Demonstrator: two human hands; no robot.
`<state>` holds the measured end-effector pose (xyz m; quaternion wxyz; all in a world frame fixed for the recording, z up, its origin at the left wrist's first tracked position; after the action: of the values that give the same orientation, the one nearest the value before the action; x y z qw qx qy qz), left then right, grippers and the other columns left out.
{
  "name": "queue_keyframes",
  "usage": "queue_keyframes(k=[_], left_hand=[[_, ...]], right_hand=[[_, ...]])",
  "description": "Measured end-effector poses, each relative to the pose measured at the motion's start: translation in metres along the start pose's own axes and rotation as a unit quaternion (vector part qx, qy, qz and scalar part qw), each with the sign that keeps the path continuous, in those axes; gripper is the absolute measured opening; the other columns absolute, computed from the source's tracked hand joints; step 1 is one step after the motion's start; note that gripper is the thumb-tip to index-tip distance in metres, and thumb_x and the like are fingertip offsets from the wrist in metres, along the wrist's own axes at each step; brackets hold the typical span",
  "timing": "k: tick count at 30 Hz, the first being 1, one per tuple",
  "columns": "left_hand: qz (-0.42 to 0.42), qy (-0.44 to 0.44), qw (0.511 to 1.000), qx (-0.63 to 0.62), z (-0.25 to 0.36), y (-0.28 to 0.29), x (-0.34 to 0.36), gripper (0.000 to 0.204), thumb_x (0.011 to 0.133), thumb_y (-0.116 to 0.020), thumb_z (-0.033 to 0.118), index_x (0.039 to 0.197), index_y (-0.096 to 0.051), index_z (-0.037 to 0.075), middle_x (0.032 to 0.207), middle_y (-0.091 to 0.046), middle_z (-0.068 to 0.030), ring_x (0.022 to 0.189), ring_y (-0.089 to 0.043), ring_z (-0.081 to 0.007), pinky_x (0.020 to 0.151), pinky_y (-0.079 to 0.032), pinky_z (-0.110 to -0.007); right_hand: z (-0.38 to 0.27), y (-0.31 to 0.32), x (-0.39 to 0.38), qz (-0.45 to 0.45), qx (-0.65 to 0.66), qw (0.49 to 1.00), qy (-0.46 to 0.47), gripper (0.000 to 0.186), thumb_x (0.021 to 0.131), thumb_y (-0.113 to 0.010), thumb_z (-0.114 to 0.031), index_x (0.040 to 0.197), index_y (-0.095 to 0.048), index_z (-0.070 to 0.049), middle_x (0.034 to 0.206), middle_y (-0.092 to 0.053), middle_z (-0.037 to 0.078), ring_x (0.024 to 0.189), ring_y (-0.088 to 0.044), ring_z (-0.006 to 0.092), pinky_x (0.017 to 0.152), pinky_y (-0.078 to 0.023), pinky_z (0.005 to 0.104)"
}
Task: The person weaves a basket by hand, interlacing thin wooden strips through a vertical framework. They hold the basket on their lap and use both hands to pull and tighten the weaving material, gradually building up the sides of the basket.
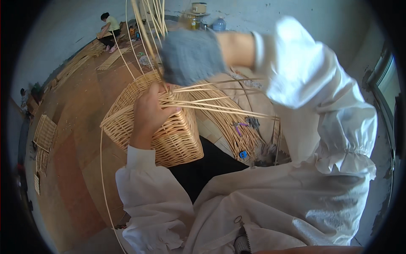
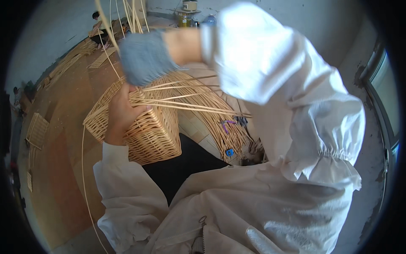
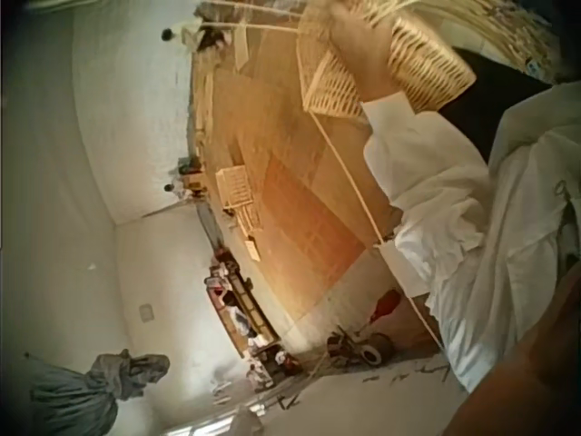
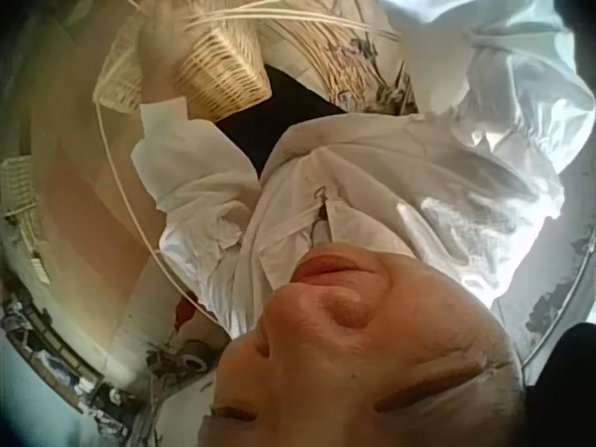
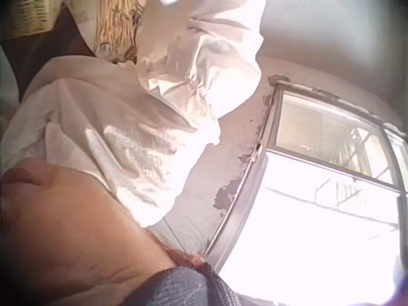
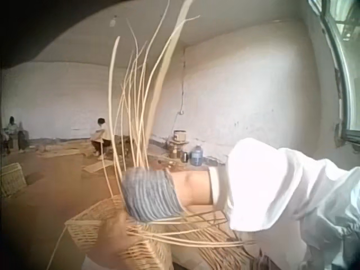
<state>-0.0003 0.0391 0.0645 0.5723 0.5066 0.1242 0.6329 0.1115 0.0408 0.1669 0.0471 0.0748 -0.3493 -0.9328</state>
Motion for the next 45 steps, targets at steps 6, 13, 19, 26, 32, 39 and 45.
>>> queue_keyframes(k=[6, 13, 19, 26, 32, 39, 45], left_hand=[[0.032, -0.053, 0.981, -0.181, -0.004, 0.0, -0.024, 0.043, 0.057, -0.083, 0.016, 0.08, -0.048, 0.006, 0.102, -0.067, -0.0092, 0.079, -0.062, -0.027, 0.07, -0.048, -0.037], [0.019, -0.113, 0.985, -0.128, 0.021, 0.01, -0.043, 0.042, 0.057, -0.083, 0.014, 0.083, -0.052, 0.006, 0.109, -0.066, -0.0047, 0.085, -0.061, -0.0253, 0.08, -0.044, -0.033], [-0.021, -0.095, 0.987, -0.126, 0.027, 0.02, -0.034, 0.036, 0.06, -0.082, 0.013, 0.078, -0.051, 0.005, 0.102, -0.067, -0.0075, 0.079, -0.06, -0.0227, 0.074, -0.045, -0.031], [0.098, 0.128, 0.974, -0.161, 0.014, 0.017, -0.022, 0.04, 0.07, -0.078, 0.007, 0.056, -0.04, 0.001, 0.078, -0.067, -0.0132, 0.057, -0.053, -0.0085, 0.051, -0.04, -0.025], [0.157, 0.158, 0.968, -0.112, 0.026, 0.015, -0.021, 0.043, 0.069, -0.076, 0.002, 0.053, -0.036, 0.002, 0.061, -0.062, -0.0086, 0.053, -0.05, -0.0095, 0.048, -0.037, -0.026], [0.153, 0.136, 0.975, -0.091, 0.033, 0.02, -0.03, 0.043, 0.069, -0.075, 0.0, 0.053, -0.035, 0.002, 0.058, -0.057, -0.0078, 0.052, -0.051, -0.0124, 0.048, -0.037, -0.026], [0.162, 0.146, 0.973, -0.075, 0.039, 0.02, -0.021, 0.041, 0.069, -0.074, -0.002, 0.053, -0.036, 0.001, 0.055, -0.054, -0.0072, 0.05, -0.051, -0.0132, 0.046, -0.036, -0.026]], right_hand=[[0.014, -0.023, 0.014, 0.191, 0.122, 0.969, -0.096, 0.012, 0.075, -0.069, -0.02, 0.077, -0.067, -0.008, 0.066, -0.062, 0.003, 0.065, -0.064, 0.0165, 0.057, -0.052, 0.028], [-0.01, -0.09, -0.034, -0.147, 0.547, 0.719, -0.401, 0.03, 0.073, -0.073, -0.04, 0.073, -0.071, -0.011, 0.061, -0.064, 0.001, 0.055, -0.058, 0.0116, 0.053, -0.046, 0.0267], [-0.025, -0.111, -0.042, 0.079, 0.623, 0.686, -0.367, 0.02, 0.07, -0.079, -0.027, 0.077, -0.072, -0.01, 0.066, -0.065, 0.001, 0.059, -0.059, 0.0106, 0.054, -0.046, 0.0249], [-0.03, -0.172, -0.127, 0.355, 0.115, 0.744, -0.555, 0.019, 0.078, -0.069, -0.022, 0.091, -0.068, -0.008, 0.088, -0.068, 0.007, 0.08, -0.064, 0.0239, 0.073, -0.051, 0.0346], [0.014, -0.174, -0.089, 0.558, 0.701, 0.316, -0.312, 0.026, 0.086, -0.064, -0.018, 0.102, -0.06, 0.002, 0.074, -0.065, 0.01, 0.073, -0.065, 0.0211, 0.062, -0.055, 0.0305], [0.002, -0.191, -0.086, 0.134, 0.87, 0.307, -0.361, 0.043, 0.079, -0.068, -0.037, 0.09, -0.065, 0.004, 0.065, -0.063, 0.009, 0.049, -0.058, 0.0144, 0.047, -0.051, 0.0235], [0.051, -0.174, -0.081, 0.513, 0.702, 0.414, -0.269, 0.018, 0.082, -0.067, -0.018, 0.092, -0.061, -0.004, 0.083, -0.054, 0.002, 0.076, -0.055, 0.0123, 0.06, -0.048, 0.0259]])
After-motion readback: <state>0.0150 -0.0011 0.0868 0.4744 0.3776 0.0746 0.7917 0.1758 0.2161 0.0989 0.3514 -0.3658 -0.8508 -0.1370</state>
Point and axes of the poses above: each hand's wrist, its own x-axis towards the middle knuckle, its own y-axis out of the back of the hand, z = x × y, the point moved 5 cm from there along x, towards the middle knuckle
